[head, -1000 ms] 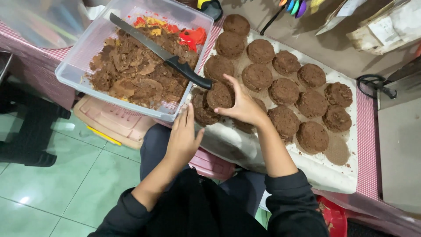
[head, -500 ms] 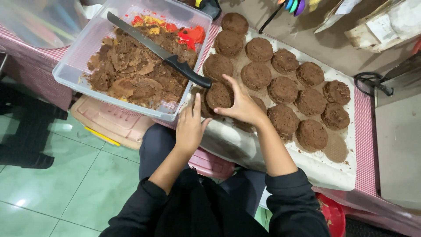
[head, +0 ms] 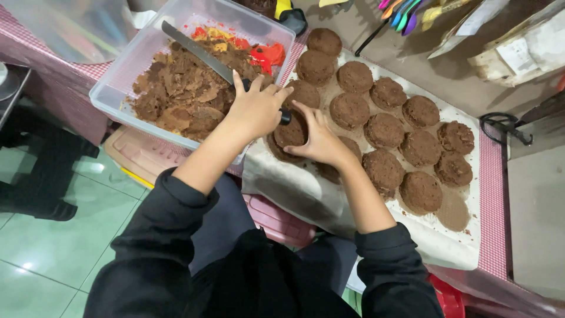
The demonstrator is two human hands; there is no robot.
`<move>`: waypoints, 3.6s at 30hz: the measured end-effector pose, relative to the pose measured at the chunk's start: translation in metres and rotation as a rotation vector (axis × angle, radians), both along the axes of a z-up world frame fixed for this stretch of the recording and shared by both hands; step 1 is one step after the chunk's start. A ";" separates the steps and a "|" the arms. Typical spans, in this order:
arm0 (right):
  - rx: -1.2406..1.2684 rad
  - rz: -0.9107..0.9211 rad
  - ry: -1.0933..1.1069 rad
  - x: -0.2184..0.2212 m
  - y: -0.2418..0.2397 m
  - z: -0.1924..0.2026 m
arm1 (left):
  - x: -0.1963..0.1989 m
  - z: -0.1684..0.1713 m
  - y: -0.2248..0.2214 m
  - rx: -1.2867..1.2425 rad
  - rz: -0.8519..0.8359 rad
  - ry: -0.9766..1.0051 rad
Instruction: Arranging small round chocolate cakes in rows on a tray while using a knife to trim or separate them.
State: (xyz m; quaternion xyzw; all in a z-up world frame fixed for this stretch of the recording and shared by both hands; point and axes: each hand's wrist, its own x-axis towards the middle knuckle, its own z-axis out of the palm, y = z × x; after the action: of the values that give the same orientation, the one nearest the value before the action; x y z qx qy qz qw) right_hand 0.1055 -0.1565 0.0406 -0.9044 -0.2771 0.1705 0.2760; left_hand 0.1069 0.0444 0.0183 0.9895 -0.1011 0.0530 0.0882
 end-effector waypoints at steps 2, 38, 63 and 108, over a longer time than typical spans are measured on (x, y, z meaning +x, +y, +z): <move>-0.002 0.012 -0.001 0.001 0.002 -0.002 | -0.009 0.022 0.002 0.002 -0.036 0.062; -0.133 0.129 0.021 0.001 -0.007 0.003 | -0.141 -0.003 0.040 -0.294 0.109 -0.178; 0.157 -0.326 0.145 -0.042 -0.021 -0.003 | -0.116 -0.057 -0.066 -1.228 0.159 0.251; -0.218 -0.885 0.102 0.047 -0.348 -0.026 | -0.082 -0.174 -0.079 -1.092 -0.095 -0.868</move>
State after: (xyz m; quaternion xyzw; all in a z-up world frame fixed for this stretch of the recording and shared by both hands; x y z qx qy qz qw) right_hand 0.1527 -0.5043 0.0141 -0.9500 0.1693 0.1088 0.2389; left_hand 0.0253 -0.0342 -0.1552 0.6876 -0.1291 0.4828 0.5267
